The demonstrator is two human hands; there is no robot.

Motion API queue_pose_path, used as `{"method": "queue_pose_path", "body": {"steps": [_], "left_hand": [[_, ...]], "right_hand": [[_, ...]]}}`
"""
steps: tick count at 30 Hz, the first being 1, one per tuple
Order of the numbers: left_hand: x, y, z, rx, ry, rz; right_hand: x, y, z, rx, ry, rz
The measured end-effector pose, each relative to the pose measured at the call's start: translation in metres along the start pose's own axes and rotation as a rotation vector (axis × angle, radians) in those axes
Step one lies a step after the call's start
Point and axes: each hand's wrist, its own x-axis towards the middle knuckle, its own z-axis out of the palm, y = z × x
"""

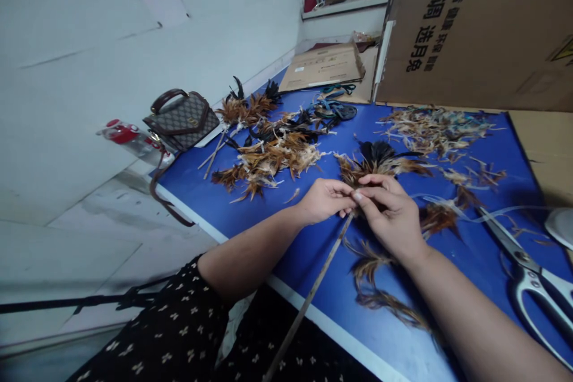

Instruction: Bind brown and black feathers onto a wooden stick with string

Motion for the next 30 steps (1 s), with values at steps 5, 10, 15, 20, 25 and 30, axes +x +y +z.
{"method": "queue_pose_path", "body": {"steps": [5, 10, 15, 20, 25, 30], "left_hand": [[-0.001, -0.002, 0.001, -0.035, -0.007, 0.038], [0.0, 0.0, 0.001, -0.072, 0.005, 0.018], [-0.001, 0.003, 0.001, -0.089, 0.032, 0.018], [0.001, 0.001, 0.001, -0.113, 0.021, 0.021], [0.0, 0.0, 0.001, -0.122, 0.025, 0.032], [-0.002, 0.005, 0.005, -0.127, 0.045, 0.0]], "right_hand": [[-0.005, 0.002, 0.001, 0.057, -0.119, 0.1], [-0.006, 0.014, -0.01, 0.135, -0.217, 0.245], [-0.007, 0.021, -0.01, 0.035, -0.21, 0.22], [-0.007, 0.021, -0.012, -0.036, -0.21, 0.131], [-0.004, 0.015, -0.017, -0.11, -0.199, 0.015], [-0.004, 0.014, -0.02, -0.127, -0.218, 0.012]]}}
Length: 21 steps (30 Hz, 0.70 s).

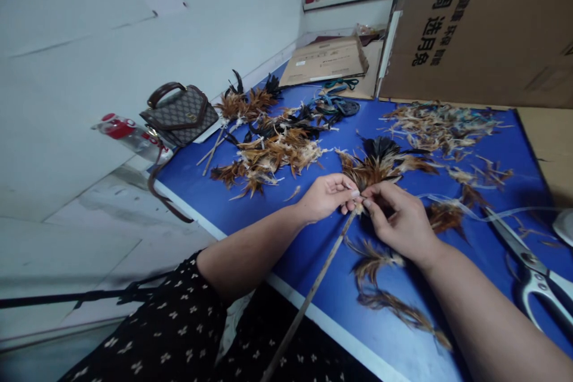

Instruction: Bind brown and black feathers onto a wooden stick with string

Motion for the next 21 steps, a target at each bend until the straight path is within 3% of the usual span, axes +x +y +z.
{"method": "queue_pose_path", "body": {"steps": [9, 21], "left_hand": [[-0.001, 0.003, -0.001, 0.064, -0.016, 0.003], [-0.001, 0.005, 0.002, 0.038, -0.007, -0.026]], "right_hand": [[-0.003, 0.004, 0.005, 0.119, -0.082, 0.145], [0.001, -0.006, 0.003, -0.024, 0.016, -0.048]]}}
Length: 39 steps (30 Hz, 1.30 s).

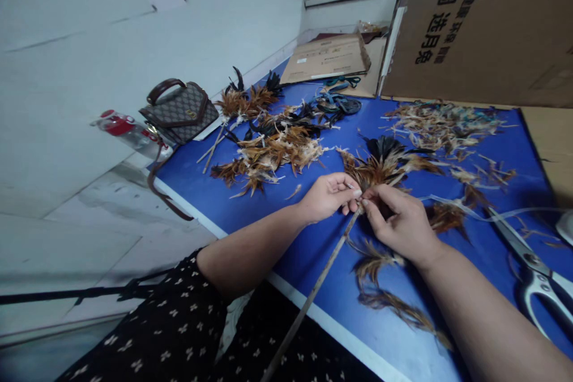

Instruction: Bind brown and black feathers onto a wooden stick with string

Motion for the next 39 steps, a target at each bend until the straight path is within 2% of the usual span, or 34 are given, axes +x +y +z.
{"method": "queue_pose_path", "body": {"steps": [9, 16, 19, 26, 29, 32, 35, 39], "left_hand": [[-0.003, 0.003, 0.003, -0.066, 0.085, -0.032], [-0.004, 0.009, 0.007, -0.102, 0.141, -0.082], [-0.005, 0.009, 0.009, -0.1, 0.146, -0.084], [-0.007, 0.001, 0.01, 0.019, 0.188, 0.031], [-0.009, -0.002, 0.009, 0.199, 0.23, 0.2], [-0.013, -0.001, 0.008, 0.409, 0.194, 0.323], [-0.015, -0.001, 0.008, 0.503, 0.164, 0.323], [-0.015, -0.007, 0.009, 0.521, 0.195, 0.321]], "right_hand": [[-0.002, 0.009, 0.005, 0.025, 0.037, -0.141], [-0.003, 0.011, 0.003, -0.04, 0.016, -0.152], [-0.005, 0.009, 0.004, -0.068, 0.006, -0.102], [-0.009, 0.006, 0.006, -0.223, 0.0, -0.065], [-0.01, 0.007, 0.006, -0.207, 0.027, -0.008], [-0.011, 0.01, 0.005, -0.12, 0.002, 0.11], [-0.011, 0.013, 0.003, 0.029, -0.059, 0.267], [-0.006, 0.011, 0.0, 0.231, -0.079, 0.433]]}}
